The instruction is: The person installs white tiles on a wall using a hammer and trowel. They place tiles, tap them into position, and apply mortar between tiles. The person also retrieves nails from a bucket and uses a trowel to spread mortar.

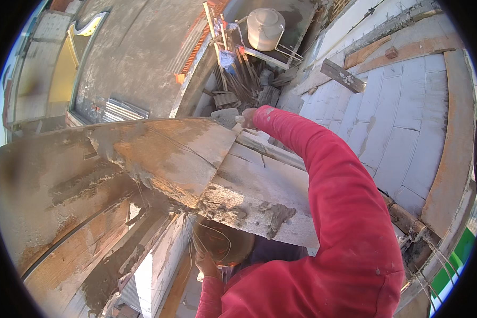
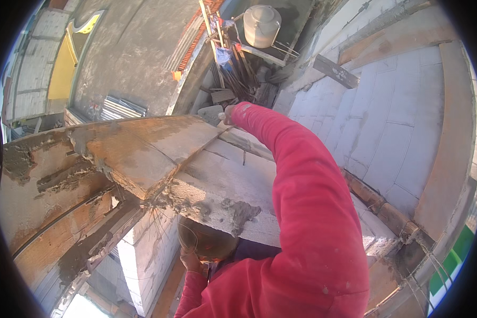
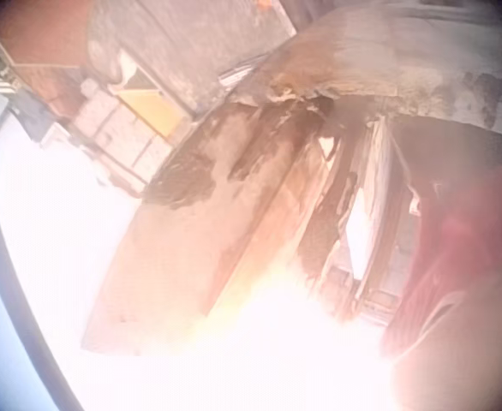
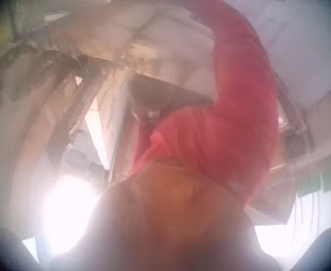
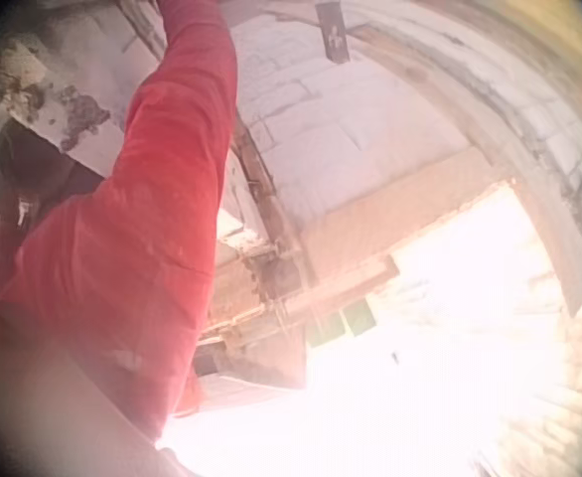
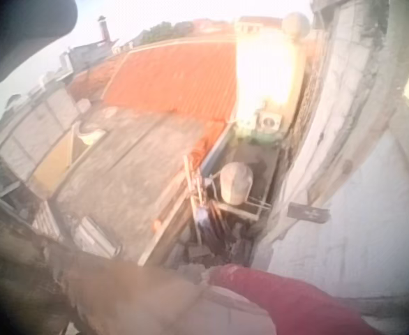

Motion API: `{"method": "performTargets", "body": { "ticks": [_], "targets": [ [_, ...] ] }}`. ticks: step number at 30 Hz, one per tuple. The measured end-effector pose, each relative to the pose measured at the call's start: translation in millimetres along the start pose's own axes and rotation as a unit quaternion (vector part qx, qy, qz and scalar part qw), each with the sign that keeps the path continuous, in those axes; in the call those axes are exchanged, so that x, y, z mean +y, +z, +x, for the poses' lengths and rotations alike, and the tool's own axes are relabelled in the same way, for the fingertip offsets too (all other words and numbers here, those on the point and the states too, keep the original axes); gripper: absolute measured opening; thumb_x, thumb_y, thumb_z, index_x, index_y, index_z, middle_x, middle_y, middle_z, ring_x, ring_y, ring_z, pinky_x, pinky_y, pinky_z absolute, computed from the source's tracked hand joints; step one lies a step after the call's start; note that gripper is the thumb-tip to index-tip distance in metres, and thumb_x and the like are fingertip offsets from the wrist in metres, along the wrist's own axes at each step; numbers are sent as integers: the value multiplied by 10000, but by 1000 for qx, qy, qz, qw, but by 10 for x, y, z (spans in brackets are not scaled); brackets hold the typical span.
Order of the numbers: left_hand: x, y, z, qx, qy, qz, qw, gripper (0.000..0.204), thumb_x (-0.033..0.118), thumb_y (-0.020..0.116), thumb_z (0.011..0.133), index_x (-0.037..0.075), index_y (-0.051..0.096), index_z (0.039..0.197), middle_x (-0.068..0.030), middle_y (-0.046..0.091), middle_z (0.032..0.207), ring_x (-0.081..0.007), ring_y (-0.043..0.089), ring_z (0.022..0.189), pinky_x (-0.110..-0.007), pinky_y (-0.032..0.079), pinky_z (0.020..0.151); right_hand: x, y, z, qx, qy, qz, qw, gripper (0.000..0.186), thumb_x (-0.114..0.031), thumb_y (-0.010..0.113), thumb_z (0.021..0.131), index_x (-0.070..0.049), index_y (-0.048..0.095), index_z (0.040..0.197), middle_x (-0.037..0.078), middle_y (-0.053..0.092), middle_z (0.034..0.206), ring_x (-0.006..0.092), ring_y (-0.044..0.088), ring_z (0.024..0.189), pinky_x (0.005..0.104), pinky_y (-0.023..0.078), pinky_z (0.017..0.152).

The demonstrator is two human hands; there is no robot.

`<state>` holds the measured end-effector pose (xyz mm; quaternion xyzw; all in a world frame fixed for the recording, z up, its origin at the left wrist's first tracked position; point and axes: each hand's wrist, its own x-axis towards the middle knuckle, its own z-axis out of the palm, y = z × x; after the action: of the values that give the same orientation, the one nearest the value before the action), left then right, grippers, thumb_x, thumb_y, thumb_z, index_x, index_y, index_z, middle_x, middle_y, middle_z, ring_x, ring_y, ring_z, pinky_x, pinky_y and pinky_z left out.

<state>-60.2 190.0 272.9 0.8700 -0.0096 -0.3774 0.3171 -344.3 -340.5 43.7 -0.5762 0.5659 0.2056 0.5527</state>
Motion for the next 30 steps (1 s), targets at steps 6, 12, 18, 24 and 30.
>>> {"method": "performTargets", "body": {
  "ticks": [6, 12, 18, 24, 30],
  "targets": [
    [174, 133, -306, -13, -21, -58, 998, 341, -39, 557, 846, 17, 656, 1167, -26, 629, 872, -121, 621, 754, -260, 527, 577, -30, 219, -103, 53, -37, -31, 997, 531, -324, 663, 938, 64, 545, 1281, 241, 709, 1115, 359, 755, 899, 456, 637, 706],
    [-29, 138, -175, -31, 65, 48, 996, 266, 0, 597, 827, 37, 681, 1076, -10, 648, 866, -112, 609, 710, -280, 517, 616, 116, 205, -18, 49, -74, -15, 996, 527, -324, 645, 962, 68, 546, 1300, 231, 669, 1225, 312, 765, 814, 418, 654, 635],
    [-183, 9, -272, 6, 23, 194, 981, 308, 52, 639, 892, 45, 698, 1194, -26, 718, 964, -142, 662, 799, -306, 551, 736, -212, 162, 87, -7, -119, -86, 989, 500, -312, 642, 938, -2, 533, 1315, 238, 677, 1195, 374, 747, 921, 454, 648, 667],
    [636, 150, -545, -33, 5, 63, 997, 270, 86, 655, 884, 28, 713, 1141, -70, 737, 954, -176, 686, 826, -340, 558, 738, 12, 254, 546, 95, -182, -142, 968, 382, -336, 663, 915, 21, 678, 1052, 206, 726, 1066, 339, 746, 884, 464, 605, 692],
    [255, 115, -405, -3, 151, 242, 959, 160, 69, 629, 820, -2, 663, 960, -58, 624, 794, -179, 624, 685, -333, 514, 597, 243, 413, 913, 153, -43, -100, 982, 460, -312, 737, 885, 16, 666, 1200, 243, 701, 1214, 364, 702, 1128, 495, 581, 886]
  ]
}}
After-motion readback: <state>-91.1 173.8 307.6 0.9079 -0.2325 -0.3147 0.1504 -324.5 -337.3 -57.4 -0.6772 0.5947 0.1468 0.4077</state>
